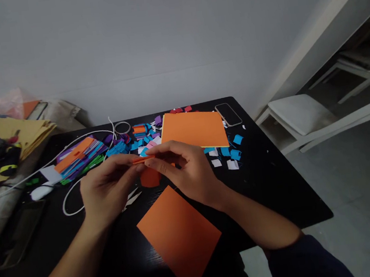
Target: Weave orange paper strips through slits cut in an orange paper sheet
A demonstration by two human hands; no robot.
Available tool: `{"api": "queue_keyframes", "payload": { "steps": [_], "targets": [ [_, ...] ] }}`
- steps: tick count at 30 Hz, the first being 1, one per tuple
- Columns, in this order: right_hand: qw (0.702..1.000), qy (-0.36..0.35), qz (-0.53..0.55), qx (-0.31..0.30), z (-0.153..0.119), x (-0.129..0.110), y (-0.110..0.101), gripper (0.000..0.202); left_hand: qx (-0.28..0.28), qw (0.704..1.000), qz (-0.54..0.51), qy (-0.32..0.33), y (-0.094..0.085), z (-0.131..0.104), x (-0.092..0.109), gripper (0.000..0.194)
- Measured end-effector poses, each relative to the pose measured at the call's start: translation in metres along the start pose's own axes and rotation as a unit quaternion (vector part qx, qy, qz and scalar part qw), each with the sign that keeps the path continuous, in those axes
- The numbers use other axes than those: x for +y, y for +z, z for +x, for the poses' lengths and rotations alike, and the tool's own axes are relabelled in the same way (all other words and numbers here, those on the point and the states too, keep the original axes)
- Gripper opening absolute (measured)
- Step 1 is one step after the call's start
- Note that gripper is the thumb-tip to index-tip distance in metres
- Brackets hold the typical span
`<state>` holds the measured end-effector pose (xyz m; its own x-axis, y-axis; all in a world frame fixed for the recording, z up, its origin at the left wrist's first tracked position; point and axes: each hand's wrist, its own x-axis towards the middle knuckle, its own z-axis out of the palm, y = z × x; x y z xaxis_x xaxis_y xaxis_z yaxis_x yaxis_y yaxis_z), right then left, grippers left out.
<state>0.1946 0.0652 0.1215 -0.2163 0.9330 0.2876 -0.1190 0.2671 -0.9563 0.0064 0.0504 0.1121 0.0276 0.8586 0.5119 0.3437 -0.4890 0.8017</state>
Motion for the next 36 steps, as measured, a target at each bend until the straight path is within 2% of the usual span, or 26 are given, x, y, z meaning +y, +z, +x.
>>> {"api": "queue_keyframes", "payload": {
  "steps": [7, 12, 17, 22, 36],
  "targets": [
    [0.998, -0.033, -0.044, 0.008, -0.0006, 0.0004, 0.0001, 0.006, -0.023, 1.000, -0.018, -0.008, -0.0010, 0.0005, 0.0054, 0.004],
    [0.995, -0.074, -0.069, 0.016, -0.0029, 0.0032, 0.0015, 0.006, -0.003, 1.000, 0.003, 0.018, -0.0005, -0.0001, 0.0069, 0.005],
    [0.992, -0.096, -0.083, 0.015, -0.0039, 0.0046, 0.0017, 0.005, -0.014, 0.999, 0.003, 0.040, -0.0014, -0.0004, 0.0068, 0.008],
    [0.990, -0.118, -0.082, 0.013, -0.0036, 0.0046, 0.0017, 0.005, -0.010, 0.999, -0.035, 0.013, -0.0003, -0.0013, 0.0066, 0.009],
    [0.994, -0.088, -0.071, -0.004, -0.0034, 0.0031, 0.0014, 0.002, -0.014, 1.000, -0.013, 0.007, 0.0001, -0.0026, 0.0099, 0.014]
  ]
}}
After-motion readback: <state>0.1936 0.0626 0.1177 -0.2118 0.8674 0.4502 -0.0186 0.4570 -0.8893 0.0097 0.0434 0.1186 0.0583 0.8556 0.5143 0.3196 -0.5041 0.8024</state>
